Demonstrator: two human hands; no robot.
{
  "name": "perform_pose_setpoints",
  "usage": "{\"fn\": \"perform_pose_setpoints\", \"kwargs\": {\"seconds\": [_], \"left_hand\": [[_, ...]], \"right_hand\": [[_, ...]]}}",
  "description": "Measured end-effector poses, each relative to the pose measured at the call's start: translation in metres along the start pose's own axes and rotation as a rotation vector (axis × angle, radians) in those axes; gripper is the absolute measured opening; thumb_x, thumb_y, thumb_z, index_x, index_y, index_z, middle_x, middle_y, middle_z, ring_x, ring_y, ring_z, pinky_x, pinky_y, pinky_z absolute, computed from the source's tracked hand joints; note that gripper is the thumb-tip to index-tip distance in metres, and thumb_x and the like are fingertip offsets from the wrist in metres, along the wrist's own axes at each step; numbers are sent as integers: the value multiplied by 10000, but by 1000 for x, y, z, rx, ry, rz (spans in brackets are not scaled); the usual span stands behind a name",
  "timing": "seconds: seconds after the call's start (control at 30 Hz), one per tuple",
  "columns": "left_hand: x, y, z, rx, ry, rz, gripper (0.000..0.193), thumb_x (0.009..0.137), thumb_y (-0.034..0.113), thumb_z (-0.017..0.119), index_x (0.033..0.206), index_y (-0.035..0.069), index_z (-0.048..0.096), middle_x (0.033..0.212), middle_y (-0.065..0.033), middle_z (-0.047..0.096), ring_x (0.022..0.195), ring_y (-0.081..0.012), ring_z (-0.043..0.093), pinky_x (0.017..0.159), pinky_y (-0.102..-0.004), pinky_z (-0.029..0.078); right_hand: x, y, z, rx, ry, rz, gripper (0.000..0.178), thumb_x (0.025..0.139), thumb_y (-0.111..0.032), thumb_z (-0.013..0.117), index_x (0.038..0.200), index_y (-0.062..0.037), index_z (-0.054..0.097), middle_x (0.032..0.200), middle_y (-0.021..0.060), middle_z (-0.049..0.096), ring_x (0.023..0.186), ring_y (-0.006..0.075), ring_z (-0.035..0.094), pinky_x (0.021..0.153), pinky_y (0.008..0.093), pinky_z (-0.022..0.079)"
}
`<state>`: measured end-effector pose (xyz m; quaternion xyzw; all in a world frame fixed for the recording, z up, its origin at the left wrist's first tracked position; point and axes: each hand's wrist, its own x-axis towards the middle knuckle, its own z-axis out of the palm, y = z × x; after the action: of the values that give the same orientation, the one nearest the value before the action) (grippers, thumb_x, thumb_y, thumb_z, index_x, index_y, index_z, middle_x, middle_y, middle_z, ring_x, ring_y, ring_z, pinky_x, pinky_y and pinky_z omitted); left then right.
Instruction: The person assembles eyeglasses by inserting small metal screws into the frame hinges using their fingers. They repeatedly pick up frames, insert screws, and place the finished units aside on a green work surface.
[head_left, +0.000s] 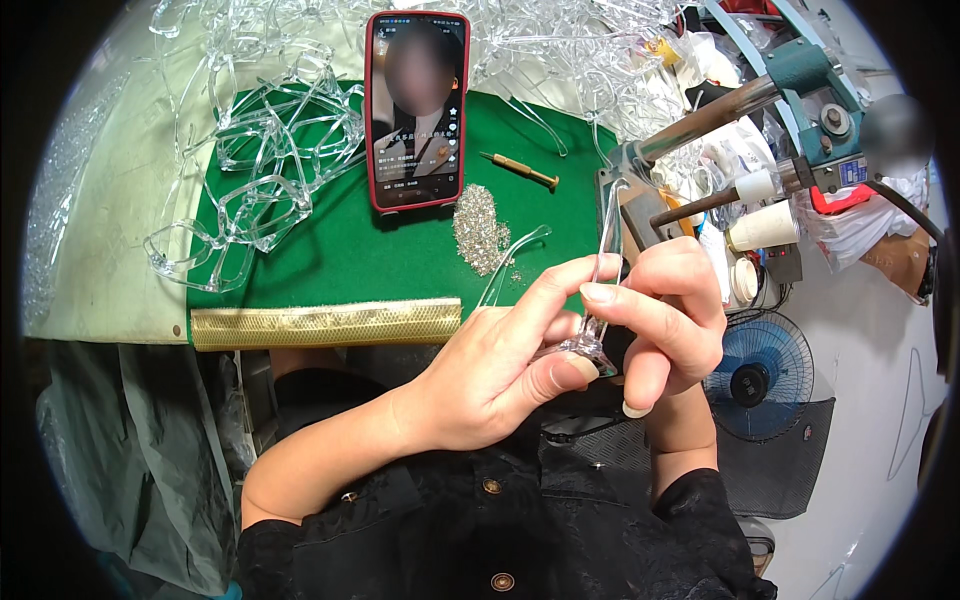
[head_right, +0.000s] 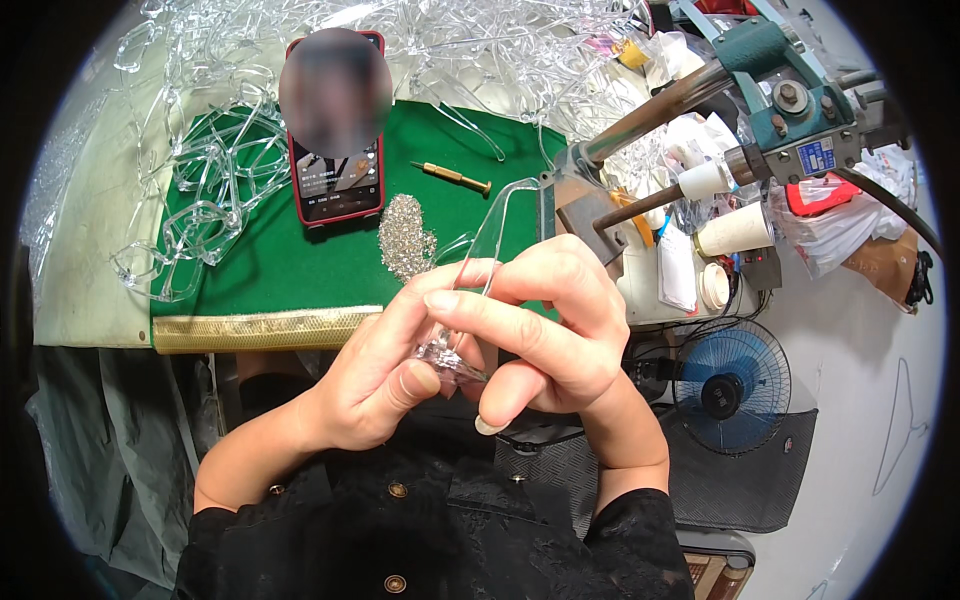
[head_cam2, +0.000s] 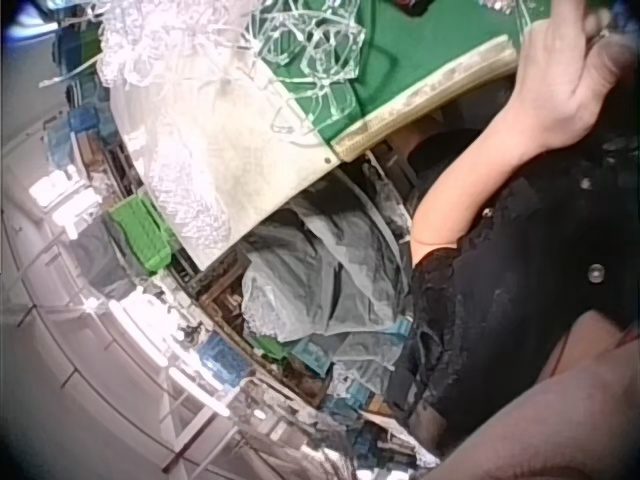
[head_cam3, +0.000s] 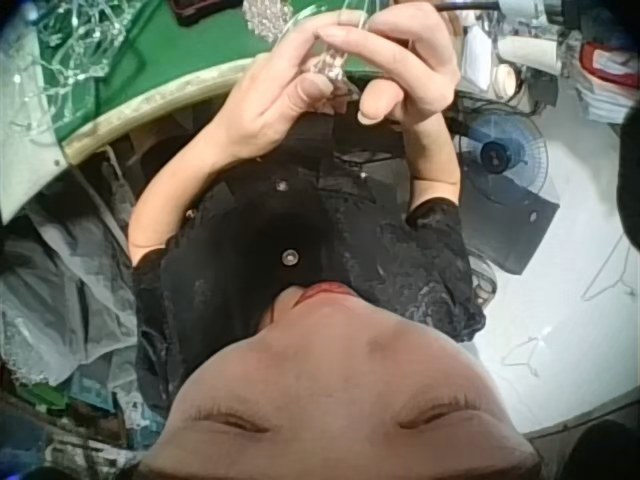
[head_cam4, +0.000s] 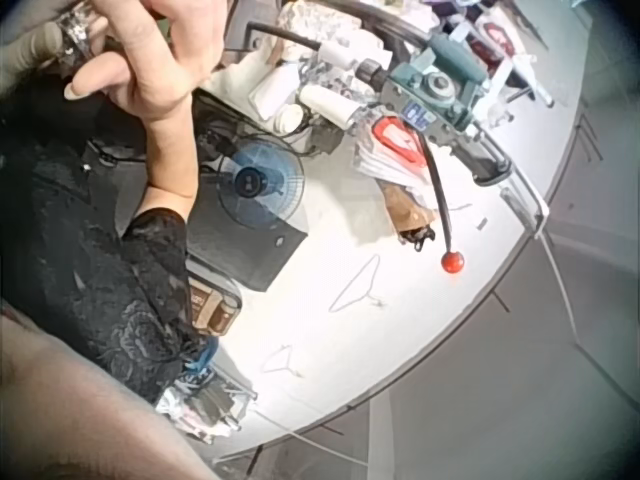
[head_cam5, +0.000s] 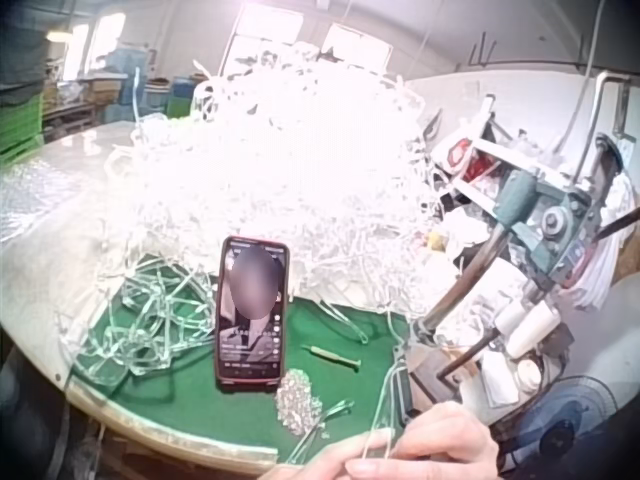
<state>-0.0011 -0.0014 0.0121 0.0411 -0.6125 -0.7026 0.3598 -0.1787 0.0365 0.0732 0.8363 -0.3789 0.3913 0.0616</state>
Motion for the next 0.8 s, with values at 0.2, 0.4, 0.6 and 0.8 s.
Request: {"fn": "perform_pose_setpoints", "kwargs": {"seconds": [0.2, 0.4, 0.6, 0.8], "left_hand": [[0, 8, -1, -79, -20, -107, 885, 884, 637, 480, 1467, 20, 231, 843, -70, 595, 749, -158, 599, 676, -263, 464], [-3, 5, -1, -83, -19, -96, 841, 902, 608, 489, 1464, 33, 241, 895, -106, 648, 816, -226, 649, 735, -293, 486], [-2, 9, -1, -107, -15, -140, 968, 848, 708, 476, 1472, 13, 222, 876, -63, 583, 765, -100, 564, 696, -241, 457], [-3, 6, 0, -112, -8, -116, 947, 865, 685, 480, 1471, 5, 221, 894, -84, 593, 787, -128, 585, 713, -267, 476]], "right_hand": [[-1, -2, -6, -43, -2, 4, 663, 775, -662, 497, 1010, -90, 737, 835, 7, 514, 676, 166, 514, 595, 290, 430], [-4, -8, -6, -44, 7, 9, 610, 772, -656, 505, 1000, -144, 745, 840, -3, 488, 693, 159, 507, 606, 288, 438], [-2, -7, -7, -80, -12, 14, 611, 768, -657, 507, 1001, -145, 745, 838, 0, 484, 689, 157, 506, 587, 286, 426], [-1, -10, -7, -111, -17, 60, 623, 762, -664, 502, 1006, -144, 743, 846, -2, 487, 701, 163, 513, 592, 294, 430]]}}
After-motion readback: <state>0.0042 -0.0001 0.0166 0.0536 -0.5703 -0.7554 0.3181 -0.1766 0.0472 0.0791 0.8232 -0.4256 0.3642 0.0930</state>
